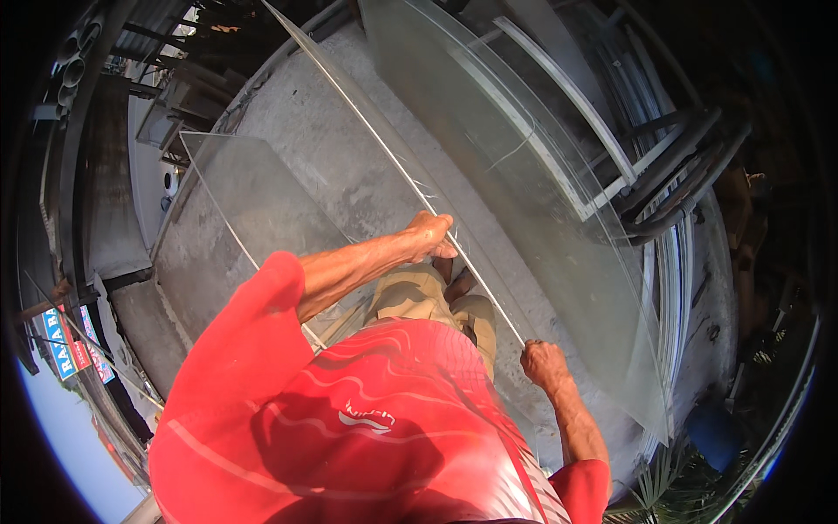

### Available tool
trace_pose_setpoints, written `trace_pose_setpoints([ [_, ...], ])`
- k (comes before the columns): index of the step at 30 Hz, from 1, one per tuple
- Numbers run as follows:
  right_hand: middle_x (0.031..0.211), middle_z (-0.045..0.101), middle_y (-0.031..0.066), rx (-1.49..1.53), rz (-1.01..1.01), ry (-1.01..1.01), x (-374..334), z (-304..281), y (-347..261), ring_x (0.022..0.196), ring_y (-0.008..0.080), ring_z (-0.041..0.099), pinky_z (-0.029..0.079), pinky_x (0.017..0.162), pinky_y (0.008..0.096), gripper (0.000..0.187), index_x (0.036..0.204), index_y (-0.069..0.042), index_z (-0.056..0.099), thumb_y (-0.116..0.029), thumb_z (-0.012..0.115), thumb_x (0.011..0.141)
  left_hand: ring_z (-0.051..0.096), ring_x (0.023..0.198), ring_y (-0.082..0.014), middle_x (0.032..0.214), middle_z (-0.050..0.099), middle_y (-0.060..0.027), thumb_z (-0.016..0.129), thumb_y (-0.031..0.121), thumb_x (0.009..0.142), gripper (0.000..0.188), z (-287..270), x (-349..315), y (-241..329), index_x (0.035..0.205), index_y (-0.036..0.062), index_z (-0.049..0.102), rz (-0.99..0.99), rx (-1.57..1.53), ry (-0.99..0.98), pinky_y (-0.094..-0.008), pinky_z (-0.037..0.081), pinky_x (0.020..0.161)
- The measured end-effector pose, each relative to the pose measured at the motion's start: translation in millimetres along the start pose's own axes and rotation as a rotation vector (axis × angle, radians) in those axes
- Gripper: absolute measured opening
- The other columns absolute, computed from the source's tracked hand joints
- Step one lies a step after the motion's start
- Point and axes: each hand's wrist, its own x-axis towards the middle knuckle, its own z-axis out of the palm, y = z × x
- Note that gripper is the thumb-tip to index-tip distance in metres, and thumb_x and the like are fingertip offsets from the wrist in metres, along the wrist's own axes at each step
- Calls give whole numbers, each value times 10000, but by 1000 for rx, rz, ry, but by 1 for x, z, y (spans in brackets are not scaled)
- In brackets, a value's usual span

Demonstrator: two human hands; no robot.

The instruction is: The person organizes and moves several large sheets of glass in a storage area, then uses a yellow measuring tape to measure the length of one sheet while another person watches.

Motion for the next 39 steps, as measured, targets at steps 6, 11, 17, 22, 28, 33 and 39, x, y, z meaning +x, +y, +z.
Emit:
trace_pose_setpoints([
  [6,767,643,238,-53,-2,-25,6,-10,9,677,398,649,535,610,471,147,753,14,588,-80,489,807,656,571,-259,797,647,-249,488,179,901,348,21,1,26,896,-164,548,0,31,104,-287,572,462],
  [11,767,644,234,-23,41,-52,18,-25,14,675,390,651,537,609,471,146,759,11,587,-80,486,814,657,651,-285,875,607,-281,471,186,916,404,11,39,36,1042,-198,457,71,55,-14,-309,588,560],
  [17,776,647,224,-50,62,-74,25,-19,13,690,376,656,543,619,448,126,779,6,588,-82,503,811,650,664,-281,892,610,-277,451,195,924,403,25,27,44,1057,-186,459,-60,52,30,-304,584,579],
  [22,775,641,215,-44,61,-44,35,-21,24,693,369,649,540,627,444,120,781,7,581,-82,509,817,640,658,-267,895,612,-268,441,183,923,374,18,53,42,1048,-168,474,-89,77,-22,-301,572,572],
  [28,768,638,210,-25,62,-30,48,-24,23,680,358,652,540,614,433,108,773,2,580,-75,516,814,635,652,-256,892,602,-265,442,179,916,369,13,60,50,1009,-176,475,-63,44,-13,-298,572,578],
  [33,758,636,201,-19,88,-15,48,-15,31,677,353,653,536,611,440,119,764,-3,582,-82,512,818,633,565,-234,784,634,-230,470,200,898,378,20,64,54,908,-171,542,-68,88,50,-267,559,500],
  [39,767,662,109,-67,187,62,46,-26,28,733,262,671,527,648,360,85,797,-67,640,-114,575,769,642,676,-194,809,624,-180,427,197,913,266,1,83,49,951,-51,517,-36,63,-94,-236,556,561],
])
